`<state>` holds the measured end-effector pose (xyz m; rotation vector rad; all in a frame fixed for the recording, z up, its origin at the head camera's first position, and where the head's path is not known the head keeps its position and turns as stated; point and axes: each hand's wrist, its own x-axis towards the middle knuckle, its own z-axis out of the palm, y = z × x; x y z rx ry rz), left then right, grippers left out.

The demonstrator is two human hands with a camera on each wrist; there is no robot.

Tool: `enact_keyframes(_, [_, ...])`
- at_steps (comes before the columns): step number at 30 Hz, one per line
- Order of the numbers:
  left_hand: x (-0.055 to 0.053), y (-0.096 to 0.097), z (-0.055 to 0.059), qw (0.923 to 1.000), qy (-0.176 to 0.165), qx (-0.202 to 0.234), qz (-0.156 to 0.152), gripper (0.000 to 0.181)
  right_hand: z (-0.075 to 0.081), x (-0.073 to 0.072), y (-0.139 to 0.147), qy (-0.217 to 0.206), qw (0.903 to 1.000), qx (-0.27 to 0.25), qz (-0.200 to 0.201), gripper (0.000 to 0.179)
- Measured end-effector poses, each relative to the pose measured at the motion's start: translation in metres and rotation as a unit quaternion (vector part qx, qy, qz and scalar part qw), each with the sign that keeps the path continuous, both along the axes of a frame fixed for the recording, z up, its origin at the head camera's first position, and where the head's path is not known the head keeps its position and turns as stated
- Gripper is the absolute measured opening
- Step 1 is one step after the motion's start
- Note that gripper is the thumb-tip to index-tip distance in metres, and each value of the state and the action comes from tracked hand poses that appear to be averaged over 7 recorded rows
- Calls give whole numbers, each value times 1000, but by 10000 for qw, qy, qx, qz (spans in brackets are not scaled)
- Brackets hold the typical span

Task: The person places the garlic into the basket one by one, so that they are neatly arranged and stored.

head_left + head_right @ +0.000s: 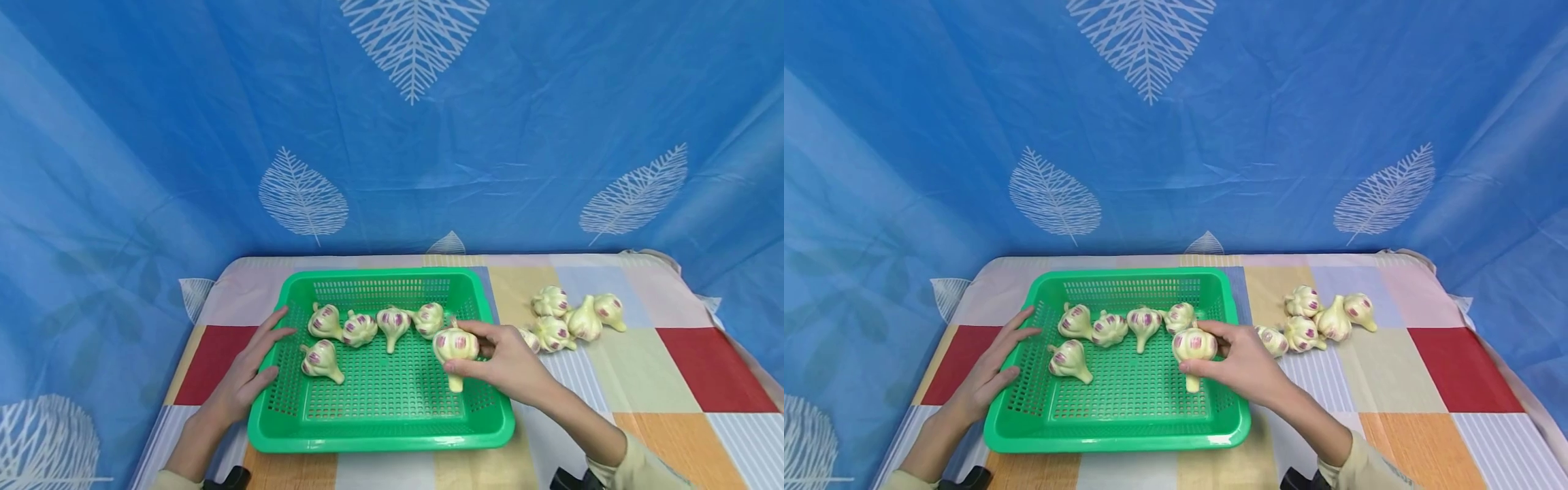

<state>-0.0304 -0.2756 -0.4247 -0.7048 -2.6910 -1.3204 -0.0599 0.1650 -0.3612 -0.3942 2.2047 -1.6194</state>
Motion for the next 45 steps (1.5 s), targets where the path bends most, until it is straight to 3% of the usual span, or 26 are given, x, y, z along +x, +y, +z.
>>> enact_keyframes(5, [0, -1, 0, 10000, 17, -11, 10, 60, 0, -6, -15, 169, 9983, 421, 364, 79])
enact_keyframes(12, [0, -1, -1, 10000, 9, 10, -15, 58, 3, -15, -36, 754, 9874, 1054, 908, 76])
enact_keyframes(27, [0, 0, -3, 10000, 26, 7, 30, 60, 3, -34, -87, 1228, 9647, 984, 2110, 72])
enact_keyframes(34, [1, 0, -3, 10000, -27, 11, 18, 58, 3, -44, -103, 1193, 9552, 1110, 2470, 69])
enact_keyframes(45, [0, 1, 1, 10000, -1, -27, 59, 58, -19, -55, -131, 1203, 9204, 1563, 3375, 67])
